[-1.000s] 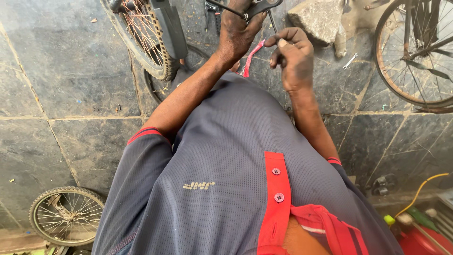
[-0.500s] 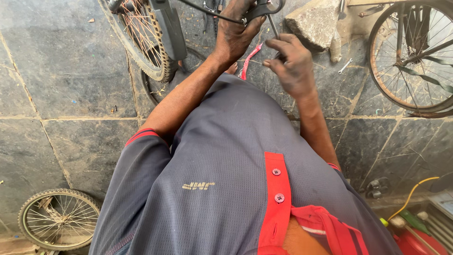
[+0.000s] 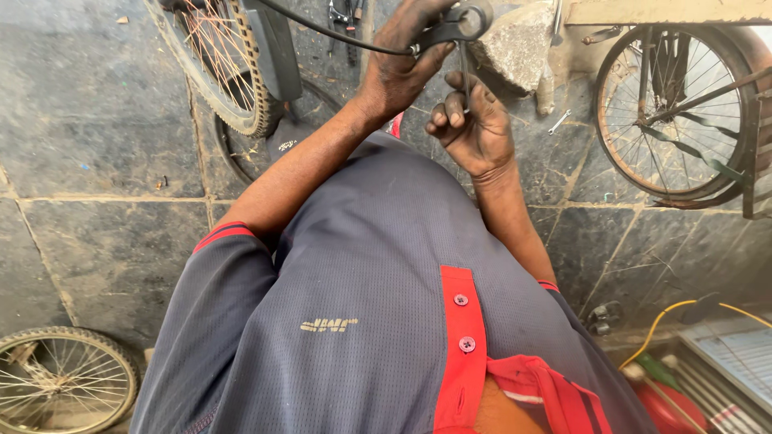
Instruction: The person repairs a bicycle by working on the handlebars and brake components. They use a screwdriver and other tools to adjust the brake levers and cables.
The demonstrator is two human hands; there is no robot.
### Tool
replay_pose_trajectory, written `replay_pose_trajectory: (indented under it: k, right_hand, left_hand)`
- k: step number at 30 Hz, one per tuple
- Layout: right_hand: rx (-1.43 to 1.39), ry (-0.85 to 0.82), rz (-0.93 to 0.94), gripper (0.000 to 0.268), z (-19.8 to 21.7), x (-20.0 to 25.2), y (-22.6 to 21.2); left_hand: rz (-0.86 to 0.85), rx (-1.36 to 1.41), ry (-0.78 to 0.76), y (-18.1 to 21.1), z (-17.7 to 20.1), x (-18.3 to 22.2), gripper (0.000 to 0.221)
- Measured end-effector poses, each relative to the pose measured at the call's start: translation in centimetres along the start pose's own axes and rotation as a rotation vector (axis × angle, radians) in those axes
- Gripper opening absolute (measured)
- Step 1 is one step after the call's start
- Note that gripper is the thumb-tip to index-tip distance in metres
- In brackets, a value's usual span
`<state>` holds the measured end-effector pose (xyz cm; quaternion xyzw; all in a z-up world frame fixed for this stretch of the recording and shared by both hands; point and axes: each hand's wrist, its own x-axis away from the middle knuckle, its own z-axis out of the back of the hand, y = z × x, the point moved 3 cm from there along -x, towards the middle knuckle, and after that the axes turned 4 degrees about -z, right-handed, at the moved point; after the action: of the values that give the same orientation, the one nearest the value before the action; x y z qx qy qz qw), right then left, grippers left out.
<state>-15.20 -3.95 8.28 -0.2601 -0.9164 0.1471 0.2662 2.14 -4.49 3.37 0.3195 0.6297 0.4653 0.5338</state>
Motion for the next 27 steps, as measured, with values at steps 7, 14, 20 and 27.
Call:
replay_pose_trajectory:
  k: [7,14,20,27]
  right_hand:
    - [0.357,0.081,-0.146,0.015,2.3,-0.4,-2.9]
    - [1.308,0.414,0.033,0.016,0.4,-1.0,-5.1]
    - [1.041,0.528,0.184,0.012,-0.7,-1.3,-3.4]
    - [-0.037,0.301,-0.01,0.02,-0.1,-1.4,-1.5]
  left_hand:
    - [-0.15,0.034,-0.118,0.2,0.1,-0.2,0.056]
    - [-0.11,-0.001,-0.157,-0.6,0.7,-0.2,0.059]
    - [-0.042,0.03,-0.079,-0.8,0.7,-0.1,0.056]
    - [-0.037,0.197,-0.103,-0.1,0.2,-0.1,0.054]
